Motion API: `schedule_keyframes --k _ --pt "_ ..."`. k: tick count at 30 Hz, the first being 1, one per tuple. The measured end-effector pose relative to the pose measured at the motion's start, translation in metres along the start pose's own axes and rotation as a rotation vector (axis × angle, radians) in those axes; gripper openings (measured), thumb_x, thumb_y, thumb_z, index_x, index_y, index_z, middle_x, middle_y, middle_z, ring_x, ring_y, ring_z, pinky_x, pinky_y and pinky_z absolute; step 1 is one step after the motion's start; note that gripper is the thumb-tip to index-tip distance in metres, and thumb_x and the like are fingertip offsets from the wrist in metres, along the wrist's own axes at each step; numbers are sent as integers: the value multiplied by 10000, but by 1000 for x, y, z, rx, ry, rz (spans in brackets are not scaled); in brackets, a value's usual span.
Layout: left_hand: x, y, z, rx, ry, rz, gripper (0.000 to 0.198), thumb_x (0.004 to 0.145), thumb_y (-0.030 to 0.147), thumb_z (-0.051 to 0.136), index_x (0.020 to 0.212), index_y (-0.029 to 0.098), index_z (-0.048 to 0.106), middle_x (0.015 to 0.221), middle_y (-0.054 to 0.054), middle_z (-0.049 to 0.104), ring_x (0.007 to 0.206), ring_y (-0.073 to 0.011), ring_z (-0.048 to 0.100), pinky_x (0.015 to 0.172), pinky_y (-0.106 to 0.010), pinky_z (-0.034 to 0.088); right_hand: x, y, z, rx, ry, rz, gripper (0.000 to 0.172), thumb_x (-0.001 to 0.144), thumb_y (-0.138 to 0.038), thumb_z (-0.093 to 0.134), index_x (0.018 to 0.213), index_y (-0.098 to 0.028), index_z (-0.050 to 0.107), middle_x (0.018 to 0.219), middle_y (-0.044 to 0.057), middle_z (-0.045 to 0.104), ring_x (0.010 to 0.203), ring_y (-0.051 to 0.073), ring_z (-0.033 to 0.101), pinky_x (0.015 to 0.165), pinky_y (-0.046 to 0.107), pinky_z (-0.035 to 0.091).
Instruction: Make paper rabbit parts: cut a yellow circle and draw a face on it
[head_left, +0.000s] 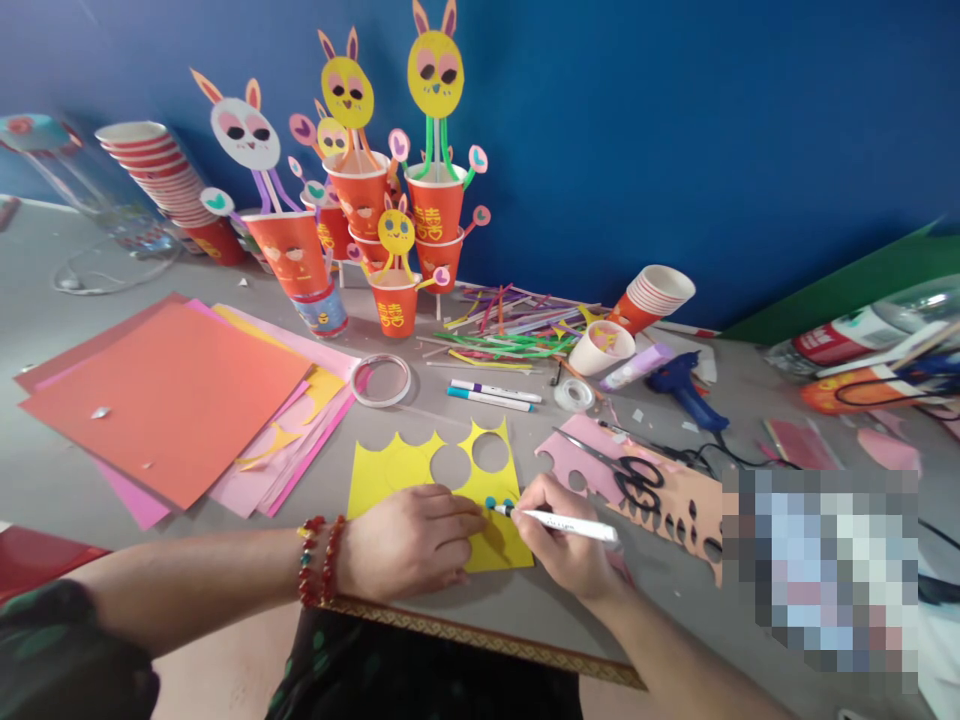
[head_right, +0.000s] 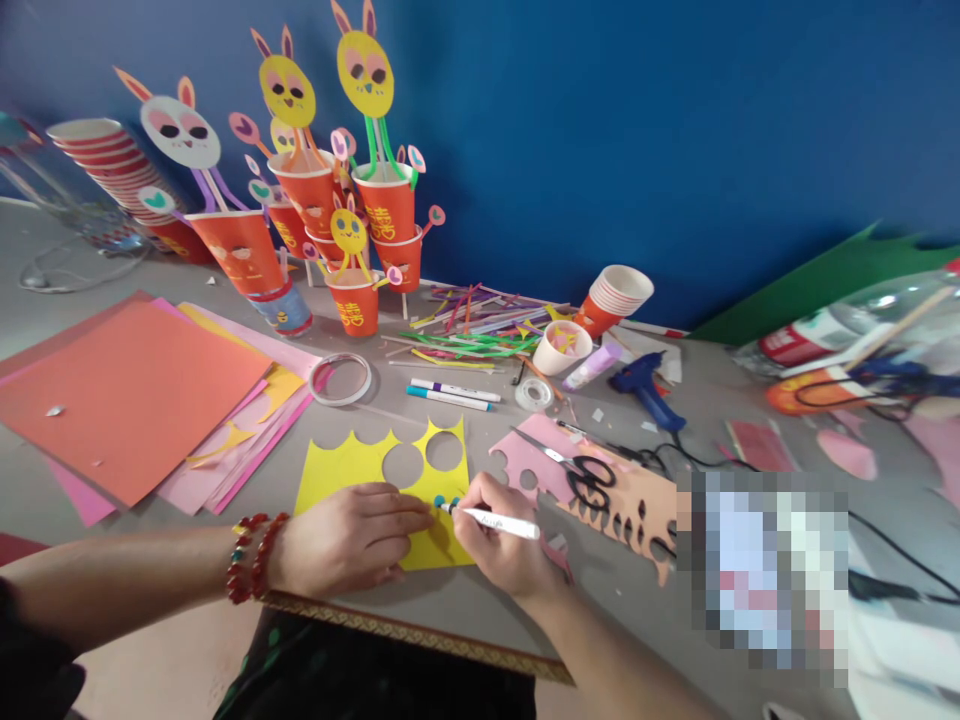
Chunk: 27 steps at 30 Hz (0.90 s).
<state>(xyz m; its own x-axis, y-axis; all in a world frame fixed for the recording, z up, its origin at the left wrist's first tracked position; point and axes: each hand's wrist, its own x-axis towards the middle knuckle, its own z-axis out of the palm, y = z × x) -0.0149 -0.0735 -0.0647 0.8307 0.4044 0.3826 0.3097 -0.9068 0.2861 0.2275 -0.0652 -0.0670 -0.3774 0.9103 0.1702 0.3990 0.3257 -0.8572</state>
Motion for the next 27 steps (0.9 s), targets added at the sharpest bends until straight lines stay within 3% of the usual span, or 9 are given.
schedule_keyframes --k 27 --pt "2 1 -1 7 25 4 327 1020 330 453 800 162 627 1181 -104 717 1141 -225 637 917 -357 538 1 0 -1 -48 -28 -12 160 869 -169 530 720 -223 509 604 -41 550 525 120 497 511 231 378"
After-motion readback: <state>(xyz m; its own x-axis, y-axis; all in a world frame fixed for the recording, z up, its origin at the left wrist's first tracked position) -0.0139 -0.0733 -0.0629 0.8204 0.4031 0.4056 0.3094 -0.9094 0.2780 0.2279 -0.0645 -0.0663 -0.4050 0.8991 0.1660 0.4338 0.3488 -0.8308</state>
